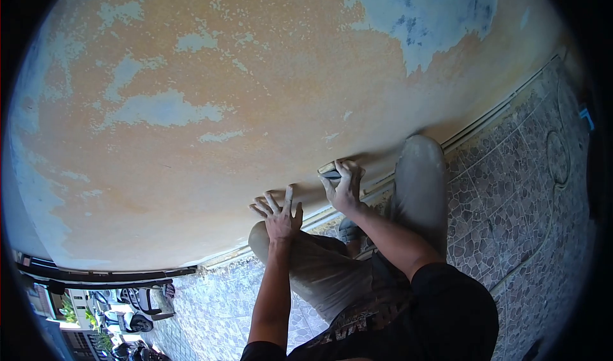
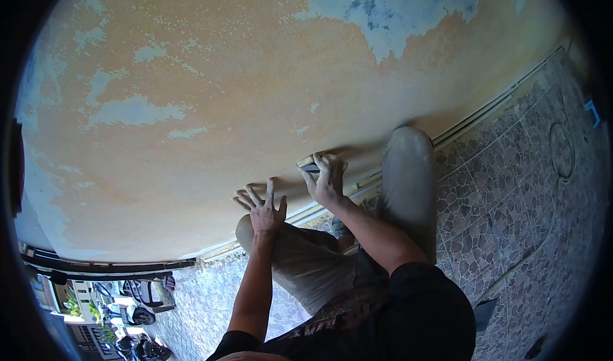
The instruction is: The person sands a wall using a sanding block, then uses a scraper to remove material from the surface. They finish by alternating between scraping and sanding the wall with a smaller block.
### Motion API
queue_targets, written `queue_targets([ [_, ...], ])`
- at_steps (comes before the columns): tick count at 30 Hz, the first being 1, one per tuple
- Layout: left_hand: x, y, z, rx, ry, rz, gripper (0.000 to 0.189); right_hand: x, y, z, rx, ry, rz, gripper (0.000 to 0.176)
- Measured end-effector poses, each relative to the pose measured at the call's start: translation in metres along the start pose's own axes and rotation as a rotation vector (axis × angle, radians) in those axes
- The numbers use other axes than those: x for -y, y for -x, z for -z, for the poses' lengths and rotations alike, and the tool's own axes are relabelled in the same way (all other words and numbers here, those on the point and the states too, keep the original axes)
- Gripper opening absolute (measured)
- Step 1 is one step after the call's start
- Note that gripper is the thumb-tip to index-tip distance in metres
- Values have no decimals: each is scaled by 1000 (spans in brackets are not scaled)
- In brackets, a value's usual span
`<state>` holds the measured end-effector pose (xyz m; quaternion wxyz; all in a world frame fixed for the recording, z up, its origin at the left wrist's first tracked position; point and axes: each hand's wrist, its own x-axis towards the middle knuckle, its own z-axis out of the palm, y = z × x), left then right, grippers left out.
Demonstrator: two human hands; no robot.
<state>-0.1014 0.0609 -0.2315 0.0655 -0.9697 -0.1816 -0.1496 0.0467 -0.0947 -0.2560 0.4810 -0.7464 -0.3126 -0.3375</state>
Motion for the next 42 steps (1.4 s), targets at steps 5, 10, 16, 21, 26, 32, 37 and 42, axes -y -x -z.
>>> queue_targets([
  [5, -6, 6, 12, -9, 31, 32, 58, 34, -94, 30, -257, -128, -69, 66],
  [10, -6, 3, 7, 14, 12, 45, 58, -4, -40, 12, -258, -45, -44, 67],
  [16, 1, 2, 2, -1, -6, -3, 66, 13, -19, 7, -44, -18, -46, 71],
  [21, 0, 6, 1, -6, -24, -21, 67, 20, -73, 9, -274, -125, -8, 73],
  [26, -2, 8, -2, -56, -16, -38, 69, -22, 32, 0, 82, 37, 4, 76],
  [32, -6, 5, 13, -20, 42, 13, 62, 37, -67, 14, -220, -112, -63, 72],
  [37, -4, 5, 6, 49, 11, 20, 65, -1, -37, 12, -162, -27, 43, 69],
  [42, -3, 2, 5, 38, 21, 12, 65, 12, -32, 18, -90, -18, 0, 67],
])
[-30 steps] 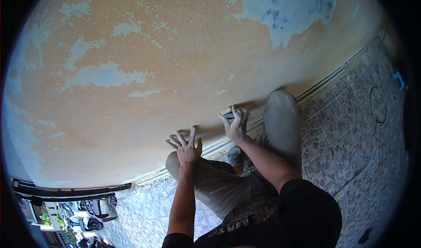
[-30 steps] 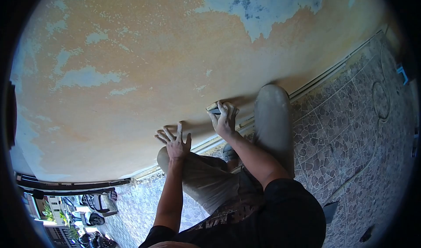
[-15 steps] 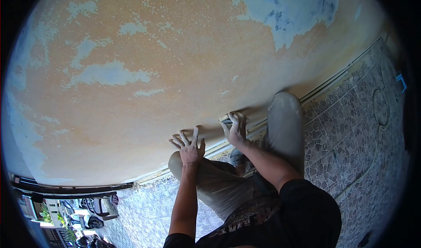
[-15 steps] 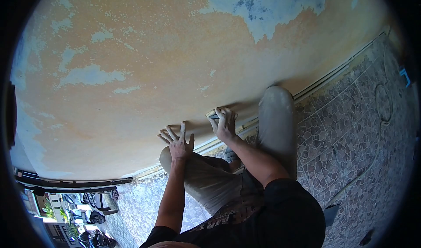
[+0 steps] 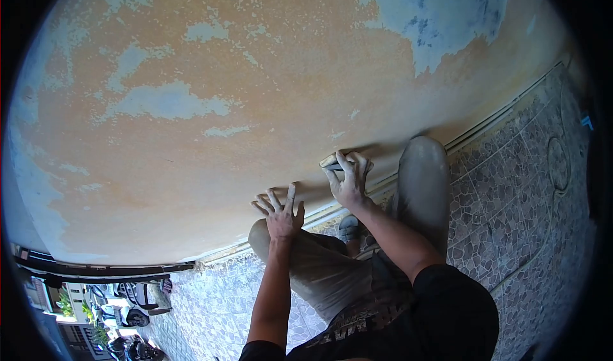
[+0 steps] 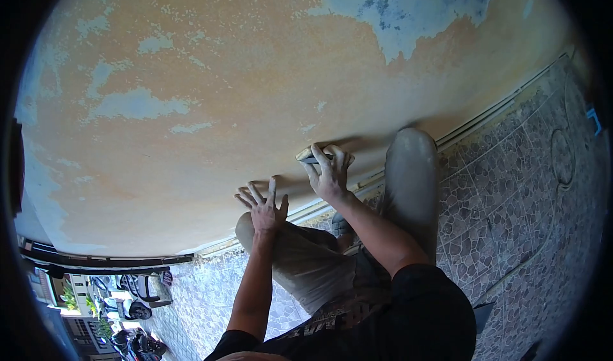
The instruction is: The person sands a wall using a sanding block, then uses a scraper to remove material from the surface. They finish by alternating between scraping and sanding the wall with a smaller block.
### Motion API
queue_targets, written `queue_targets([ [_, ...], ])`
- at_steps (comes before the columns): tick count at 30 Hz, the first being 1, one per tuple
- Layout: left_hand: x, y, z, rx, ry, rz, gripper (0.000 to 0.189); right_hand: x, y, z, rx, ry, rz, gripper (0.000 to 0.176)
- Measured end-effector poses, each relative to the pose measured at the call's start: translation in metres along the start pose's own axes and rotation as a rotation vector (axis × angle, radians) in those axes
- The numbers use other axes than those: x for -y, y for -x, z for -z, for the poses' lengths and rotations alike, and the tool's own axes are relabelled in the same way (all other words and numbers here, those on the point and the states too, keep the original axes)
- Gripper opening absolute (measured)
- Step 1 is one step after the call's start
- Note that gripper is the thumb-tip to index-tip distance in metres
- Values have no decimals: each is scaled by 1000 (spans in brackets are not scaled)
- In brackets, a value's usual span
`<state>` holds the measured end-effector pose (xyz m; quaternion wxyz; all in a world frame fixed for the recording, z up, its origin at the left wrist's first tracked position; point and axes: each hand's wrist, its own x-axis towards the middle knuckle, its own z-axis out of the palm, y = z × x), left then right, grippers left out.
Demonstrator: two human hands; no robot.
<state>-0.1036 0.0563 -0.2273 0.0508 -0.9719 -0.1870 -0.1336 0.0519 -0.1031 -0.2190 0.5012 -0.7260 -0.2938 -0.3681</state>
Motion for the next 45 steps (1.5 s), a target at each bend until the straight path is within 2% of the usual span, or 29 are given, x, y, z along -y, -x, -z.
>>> queue_targets([
  [2, -1, 8, 2, -3, 2, 5, 65, 15, -37, 2, -22, -17, -17, 67],
  [4, -4, 3, 6, -16, 10, 19, 59, 16, -65, 1, -214, -119, -51, 67],
  [6, -1, 3, 1, -40, -18, -1, 59, 0, -52, -7, -217, -99, -1, 70],
  [8, -2, 3, -1, -81, -9, -1, 60, -12, -19, -13, -167, -35, 55, 73],
  [9, -1, 3, -2, -78, -9, -1, 60, -15, -2, -7, -54, 23, 96, 73],
  [12, 2, 4, -6, -39, -23, -10, 69, -11, 19, -5, 44, 19, 12, 71],
  [14, 5, 8, -5, -66, -22, -21, 69, 5, -11, -5, 9, -41, -42, 70],
  [16, 1, 5, 1, -31, -34, -24, 69, 10, -47, -4, -210, -120, -111, 68],
  [17, -3, 4, 5, -54, 7, 0, 60, 6, -54, -3, -207, -93, -69, 69],
  [18, -3, 3, 5, -59, 13, -1, 60, 1, -48, -4, -208, -89, -63, 69],
  [21, -1, 2, -2, -44, -27, 10, 60, -18, -2, -4, -74, 38, 73, 72],
  [22, -4, 0, -1, -48, -26, -1, 60, -21, 12, -2, -83, 46, 72, 72],
  [24, -4, 2, 2, -26, -32, 27, 61, -20, 34, -8, 57, 15, 13, 72],
  [26, -2, 3, 2, -61, -21, 10, 62, 1, 8, -6, 41, -24, -26, 70],
  [29, -4, 4, 7, -36, -3, 4, 63, 15, -39, -2, -108, -90, -58, 68],
  [34, -4, 3, -4, -76, -23, -12, 61, -12, 4, -5, -103, -25, 31, 70],
  [36, -3, 2, -1, -25, -18, 20, 61, -11, 24, -4, 92, -2, 13, 70],
  [38, -4, 0, 5, -39, -22, 20, 61, 10, -5, 0, 66, 4, 5, 69],
  [40, -6, 3, 9, -4, 7, 26, 60, 21, -43, 1, -169, -74, -73, 67],
  [41, -1, 4, 3, 19, -6, 4, 69, 21, -58, 2, -237, -126, -88, 66],
  [44, -4, 2, 3, -12, -17, 20, 58, 0, -54, -6, -295, -115, -46, 66],
  [45, -4, 2, 3, 5, -23, 30, 57, -11, -36, -9, -254, -74, -4, 68],
])
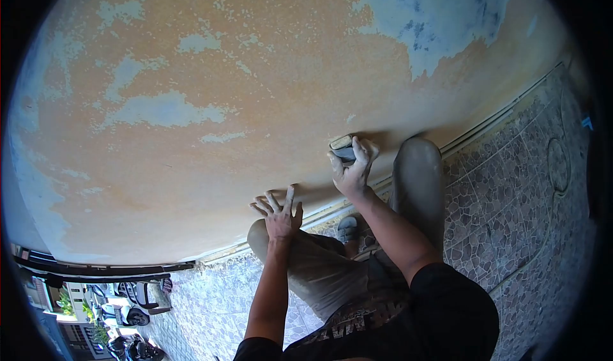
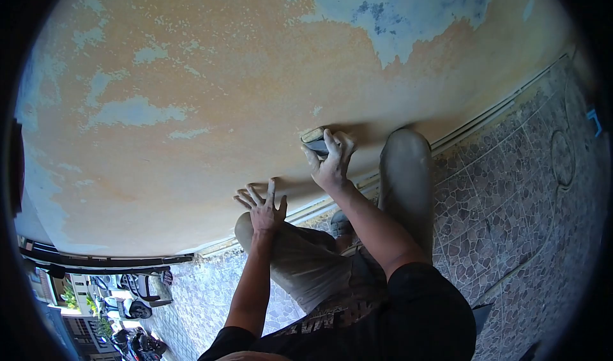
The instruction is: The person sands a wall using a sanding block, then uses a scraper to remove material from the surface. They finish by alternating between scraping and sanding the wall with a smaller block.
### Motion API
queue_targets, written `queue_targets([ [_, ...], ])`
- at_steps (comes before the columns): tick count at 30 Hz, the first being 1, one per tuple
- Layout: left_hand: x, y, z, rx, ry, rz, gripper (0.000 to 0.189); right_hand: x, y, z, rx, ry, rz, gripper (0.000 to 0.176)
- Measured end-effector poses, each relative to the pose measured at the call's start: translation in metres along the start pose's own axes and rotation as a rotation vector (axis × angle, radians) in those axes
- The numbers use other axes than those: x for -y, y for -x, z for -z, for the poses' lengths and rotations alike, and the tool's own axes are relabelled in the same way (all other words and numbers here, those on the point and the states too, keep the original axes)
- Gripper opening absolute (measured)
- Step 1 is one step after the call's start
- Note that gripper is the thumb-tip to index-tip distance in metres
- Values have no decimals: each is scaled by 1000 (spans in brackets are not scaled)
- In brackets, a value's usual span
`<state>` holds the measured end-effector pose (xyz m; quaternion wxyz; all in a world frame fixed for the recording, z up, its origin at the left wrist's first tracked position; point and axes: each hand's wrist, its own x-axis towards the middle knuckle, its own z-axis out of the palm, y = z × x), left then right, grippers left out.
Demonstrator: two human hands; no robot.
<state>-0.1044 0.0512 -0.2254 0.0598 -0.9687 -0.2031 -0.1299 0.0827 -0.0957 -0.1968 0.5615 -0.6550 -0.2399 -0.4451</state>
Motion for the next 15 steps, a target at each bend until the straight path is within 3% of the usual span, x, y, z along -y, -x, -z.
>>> queue_targets([
  [1, 0, -1, -1, -6, 5, -9, 57, -9, 20, 7, -7, 7, 6, 68],
  [3, 1, -1, -2, -34, -3, -14, 58, -9, 43, 23, 274, 107, 79, 68],
  [5, 0, -6, -3, -49, -7, -19, 58, -3, 41, 14, 262, 106, 31, 69],
  [8, 4, 10, -2, -64, 20, -15, 58, 21, -13, 6, 32, -1, -109, 66],
  [11, 5, 2, -4, 10, -7, -33, 66, 13, -26, 2, -21, -2, -46, 67],
  [13, 4, 2, -7, -20, -34, -54, 67, -3, 11, 9, 11, 32, -4, 69],
  [15, 1, 0, -2, -8, -4, -6, 59, -6, 37, 21, 265, 90, 103, 71],
])
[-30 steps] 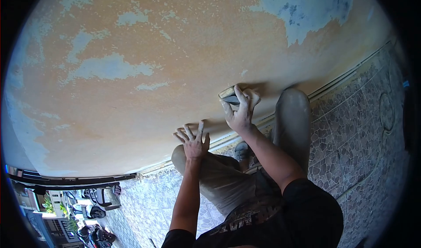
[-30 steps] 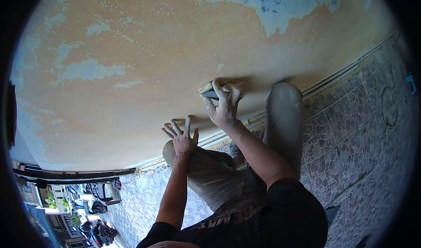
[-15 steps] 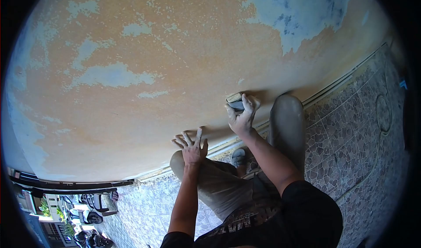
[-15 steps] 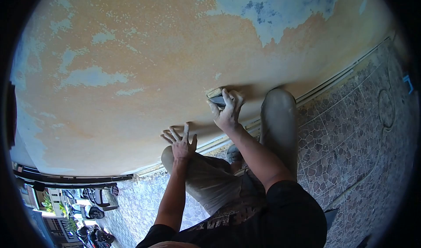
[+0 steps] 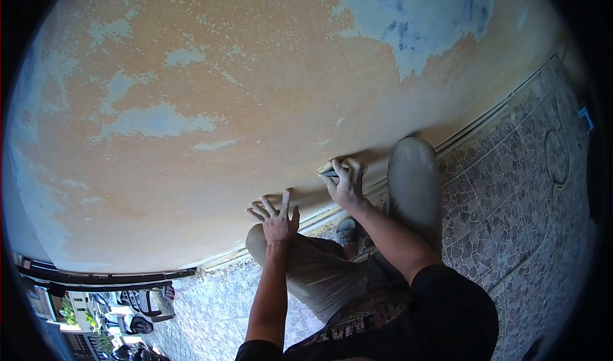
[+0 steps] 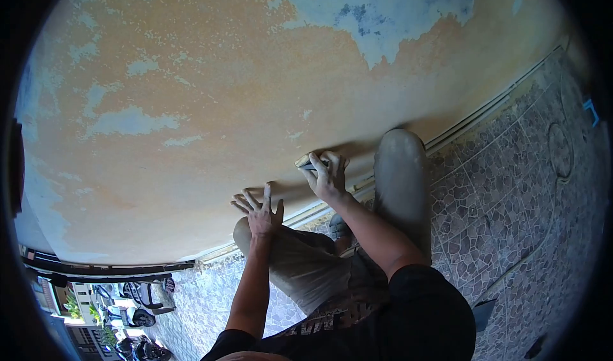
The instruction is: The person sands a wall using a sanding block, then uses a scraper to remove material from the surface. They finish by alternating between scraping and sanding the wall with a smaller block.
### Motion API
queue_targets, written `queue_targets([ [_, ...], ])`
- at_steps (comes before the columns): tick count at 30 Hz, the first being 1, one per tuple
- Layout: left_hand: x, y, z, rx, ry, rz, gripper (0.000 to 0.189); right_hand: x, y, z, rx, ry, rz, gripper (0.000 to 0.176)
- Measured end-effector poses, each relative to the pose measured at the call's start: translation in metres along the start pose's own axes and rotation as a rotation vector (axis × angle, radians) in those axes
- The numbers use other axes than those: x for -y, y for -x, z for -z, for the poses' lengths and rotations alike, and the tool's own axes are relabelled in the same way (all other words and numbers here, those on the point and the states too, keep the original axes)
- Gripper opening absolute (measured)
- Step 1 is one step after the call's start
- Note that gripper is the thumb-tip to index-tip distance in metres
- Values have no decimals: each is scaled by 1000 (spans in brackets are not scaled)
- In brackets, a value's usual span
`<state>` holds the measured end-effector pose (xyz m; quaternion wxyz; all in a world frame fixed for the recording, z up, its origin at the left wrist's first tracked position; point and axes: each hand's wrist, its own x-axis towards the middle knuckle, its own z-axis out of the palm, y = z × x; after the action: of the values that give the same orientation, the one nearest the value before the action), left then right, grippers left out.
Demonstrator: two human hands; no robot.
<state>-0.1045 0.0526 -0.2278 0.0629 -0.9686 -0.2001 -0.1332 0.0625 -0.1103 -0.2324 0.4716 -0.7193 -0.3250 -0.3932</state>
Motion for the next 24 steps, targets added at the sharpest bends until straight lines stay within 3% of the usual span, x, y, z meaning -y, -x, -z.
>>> queue_targets([
  [4, 2, 2, -4, -90, 38, -43, 59, 27, -16, 2, 57, -68, -87, 66],
  [7, 0, 4, 6, 0, 24, 2, 60, 33, -70, 6, -163, -115, -142, 67],
  [12, 1, 1, -1, -32, 19, -15, 60, 2, -7, -7, -141, -46, -24, 72],
  [14, 5, 2, -7, -24, -1, -46, 68, 5, 13, -5, 54, -23, -62, 70],
  [16, 4, 3, -6, 1, 22, -29, 67, 20, -12, -2, 39, -31, -74, 67],
  [19, 6, 5, -3, 26, 0, -18, 66, 27, -63, 6, -151, -96, -134, 66],
  [24, -1, 0, 2, 18, 1, 4, 59, -3, -10, -9, -157, -57, -45, 76],
])
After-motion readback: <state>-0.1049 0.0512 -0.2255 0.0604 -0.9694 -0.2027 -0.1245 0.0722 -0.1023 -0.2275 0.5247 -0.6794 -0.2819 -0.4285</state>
